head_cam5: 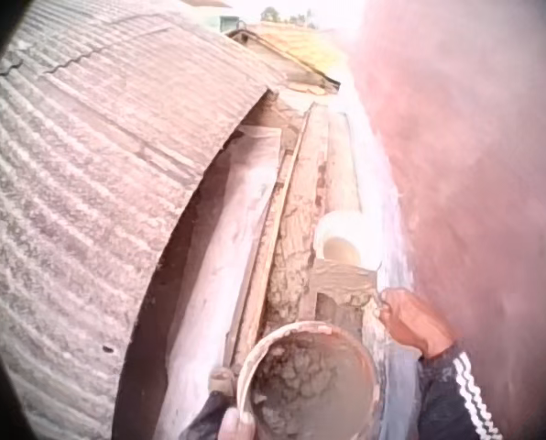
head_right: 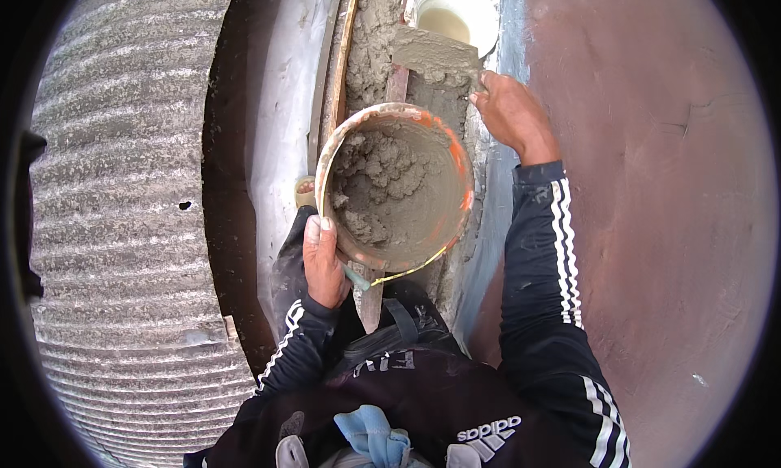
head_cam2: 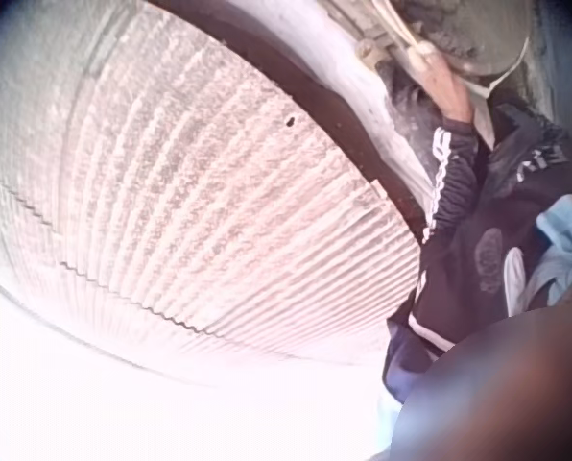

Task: The person scoops wet cement from a bucket with a trowel and applies it to a narrow gap between a corrugated roof and a wall. They repeatedly transfer cement and smooth it along the joint, occasionally moving the bucket and trowel to adjust their position.

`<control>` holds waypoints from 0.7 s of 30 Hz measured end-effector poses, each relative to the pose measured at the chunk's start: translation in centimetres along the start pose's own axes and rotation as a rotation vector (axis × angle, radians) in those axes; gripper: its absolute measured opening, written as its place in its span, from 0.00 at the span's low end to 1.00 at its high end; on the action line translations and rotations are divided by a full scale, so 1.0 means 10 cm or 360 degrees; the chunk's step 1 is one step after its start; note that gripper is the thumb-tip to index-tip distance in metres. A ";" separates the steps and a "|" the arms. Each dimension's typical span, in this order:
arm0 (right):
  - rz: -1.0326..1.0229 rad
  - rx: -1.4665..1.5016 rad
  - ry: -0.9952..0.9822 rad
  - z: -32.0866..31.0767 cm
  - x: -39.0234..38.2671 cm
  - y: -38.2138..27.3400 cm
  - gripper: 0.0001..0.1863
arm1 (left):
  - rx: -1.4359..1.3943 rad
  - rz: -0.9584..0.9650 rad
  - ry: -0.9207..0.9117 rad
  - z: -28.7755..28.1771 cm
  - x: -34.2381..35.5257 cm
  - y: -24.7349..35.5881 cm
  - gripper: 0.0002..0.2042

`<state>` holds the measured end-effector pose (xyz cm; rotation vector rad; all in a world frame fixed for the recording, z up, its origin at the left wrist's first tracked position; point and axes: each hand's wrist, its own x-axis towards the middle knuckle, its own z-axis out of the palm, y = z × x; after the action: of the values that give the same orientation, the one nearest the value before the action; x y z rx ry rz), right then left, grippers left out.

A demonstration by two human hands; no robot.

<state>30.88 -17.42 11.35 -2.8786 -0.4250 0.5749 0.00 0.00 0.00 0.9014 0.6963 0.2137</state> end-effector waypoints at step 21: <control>-0.0461 -0.0343 0.0528 1.13 -0.64 -0.02 0.07 | 0.1232 0.0150 -0.0969 0.84 1.35 0.69 0.16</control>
<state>20.72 -17.94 3.30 -2.9496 -0.8719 0.0023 16.46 4.87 2.63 1.6456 0.1431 -0.2704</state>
